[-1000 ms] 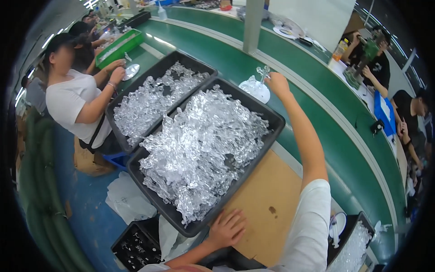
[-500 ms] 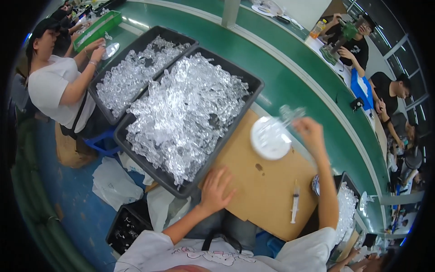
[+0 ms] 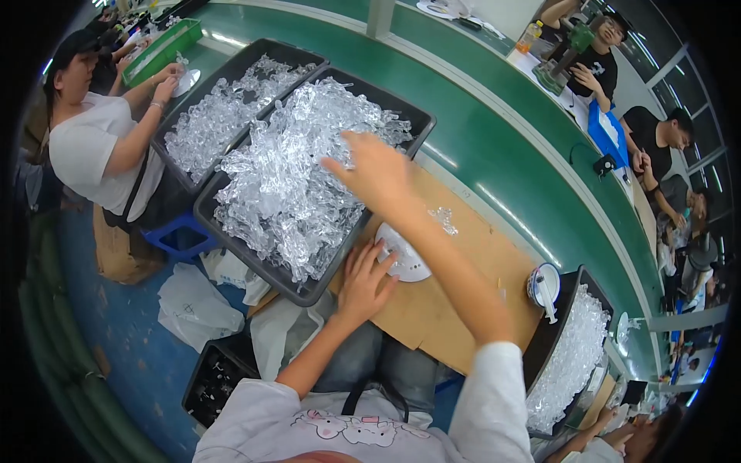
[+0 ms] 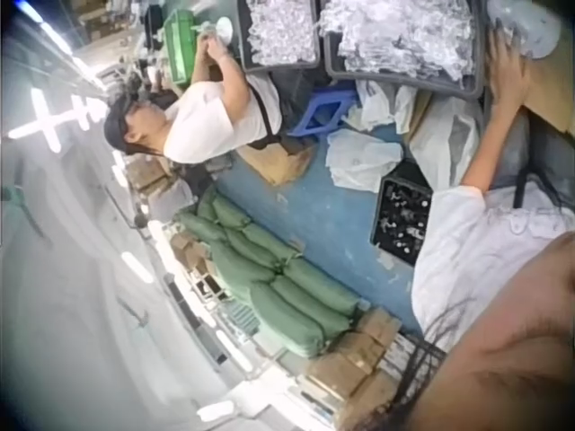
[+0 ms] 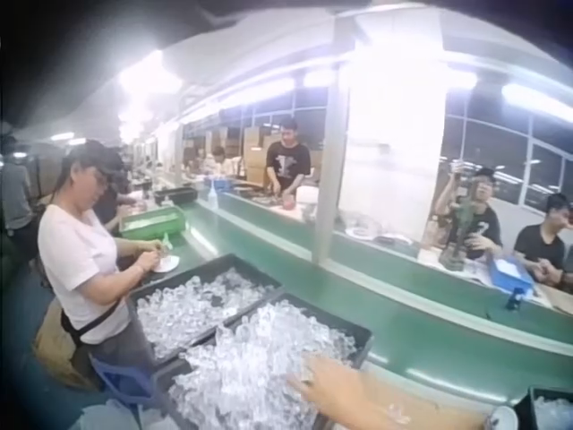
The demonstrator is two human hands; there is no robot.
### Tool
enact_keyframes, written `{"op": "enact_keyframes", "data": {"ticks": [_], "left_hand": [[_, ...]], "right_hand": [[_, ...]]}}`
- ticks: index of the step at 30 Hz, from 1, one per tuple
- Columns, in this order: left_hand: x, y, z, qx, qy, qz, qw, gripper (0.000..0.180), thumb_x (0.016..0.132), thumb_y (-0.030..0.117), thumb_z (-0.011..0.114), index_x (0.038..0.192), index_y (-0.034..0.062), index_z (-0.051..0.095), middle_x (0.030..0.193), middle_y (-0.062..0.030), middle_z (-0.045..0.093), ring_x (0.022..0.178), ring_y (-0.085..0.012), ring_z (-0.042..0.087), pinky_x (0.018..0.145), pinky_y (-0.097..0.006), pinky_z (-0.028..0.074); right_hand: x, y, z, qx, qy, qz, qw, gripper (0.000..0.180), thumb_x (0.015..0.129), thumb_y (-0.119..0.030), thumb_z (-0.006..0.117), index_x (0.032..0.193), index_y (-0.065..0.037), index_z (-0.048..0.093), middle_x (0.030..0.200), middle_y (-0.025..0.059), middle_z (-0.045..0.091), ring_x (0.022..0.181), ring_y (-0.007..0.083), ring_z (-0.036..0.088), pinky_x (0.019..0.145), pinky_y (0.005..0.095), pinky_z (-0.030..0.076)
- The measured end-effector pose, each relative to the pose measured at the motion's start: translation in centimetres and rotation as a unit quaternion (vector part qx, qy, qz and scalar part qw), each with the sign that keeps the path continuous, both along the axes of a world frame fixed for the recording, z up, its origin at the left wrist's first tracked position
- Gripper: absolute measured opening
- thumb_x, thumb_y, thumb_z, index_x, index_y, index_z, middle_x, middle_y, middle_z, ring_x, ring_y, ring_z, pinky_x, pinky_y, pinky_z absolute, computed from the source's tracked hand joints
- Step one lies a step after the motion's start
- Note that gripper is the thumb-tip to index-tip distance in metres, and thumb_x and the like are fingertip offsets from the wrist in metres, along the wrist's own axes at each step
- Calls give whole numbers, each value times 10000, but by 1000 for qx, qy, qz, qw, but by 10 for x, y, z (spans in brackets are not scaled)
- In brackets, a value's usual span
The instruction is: Gluing plastic crystal-like decorative pieces onto a circular base to form a cross-shaped fixture using a syringe for glue application.
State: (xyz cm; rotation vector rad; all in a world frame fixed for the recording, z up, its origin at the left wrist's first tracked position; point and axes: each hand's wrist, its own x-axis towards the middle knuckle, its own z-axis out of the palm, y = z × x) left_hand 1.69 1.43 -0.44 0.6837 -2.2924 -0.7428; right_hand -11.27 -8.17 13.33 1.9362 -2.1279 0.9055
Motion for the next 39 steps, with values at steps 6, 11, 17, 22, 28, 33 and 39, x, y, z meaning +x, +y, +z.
{"op": "enact_keyframes", "data": {"ticks": [6, 11, 17, 22, 28, 33, 39], "left_hand": [[9, 6, 1, 16, 25, -18, 999, 387, 848, 240, 599, 1213, 116, 565, 1341, -159, 428, 1281, -363, 358, 1045, -517, 268], [14, 6, 6, 44, 113, -12, 993, 398, 839, 139, 617, 1224, 66, 549, 1307, -153, 475, 1251, -335, 419, 1022, -407, 350], [13, 9, 62, 422, 326, -89, 841, 473, 888, 113, 577, 1324, 5, 428, 1272, -136, 516, 1190, -228, 478, 993, -350, 363], [-11, 9, 85, 531, 399, -263, 700, 566, 887, 216, 602, 1341, -42, 383, 1281, -161, 505, 1145, -213, 516, 1011, -362, 364], [-22, 7, 82, 310, 264, -224, 885, 359, 636, 25, 756, 977, 40, 642, 1007, -67, 654, 1051, -236, 586, 1060, -467, 283], [-28, 12, 84, 148, 226, -169, 948, 328, 719, 40, 705, 1044, 32, 660, 1065, -116, 623, 1109, -297, 556, 1009, -426, 351], [0, 5, 32, 62, 113, 19, 991, 375, 774, 79, 677, 1144, 63, 621, 1195, -102, 563, 1163, -309, 509, 980, -444, 379]], "right_hand": [[-13, -38, -38, 78, -56, -6, 995, 426, 805, -396, 659, 975, -7, 633, 832, 155, 657, 745, 313, 632, 686, 371, 497], [-36, 36, -14, 38, -347, 20, 937, 285, 821, -278, 609, 914, -9, 617, 792, 111, 642, 719, 217, 612, 637, 326, 484], [-9, 157, 8, 24, -621, 24, 783, 333, 826, -202, 501, 1065, 16, 583, 915, 87, 624, 822, 161, 591, 706, 291, 468], [5, 213, -21, 57, -699, 11, 713, 351, 824, -196, 474, 1058, 48, 569, 907, 96, 612, 840, 168, 585, 751, 288, 456], [8, 247, -18, 143, -640, -70, 752, 323, 789, -130, 640, 1077, 7, 587, 931, 78, 621, 923, 149, 572, 789, 265, 436], [-7, 234, -29, 93, -419, -92, 899, 385, 769, -133, 707, 1130, -40, 612, 931, 23, 665, 823, 100, 595, 731, 239, 453], [-59, 200, -76, 35, -489, -177, 853, 229, 827, -102, 668, 1003, 30, 607, 934, 84, 663, 833, 124, 620, 771, 244, 475]]}}
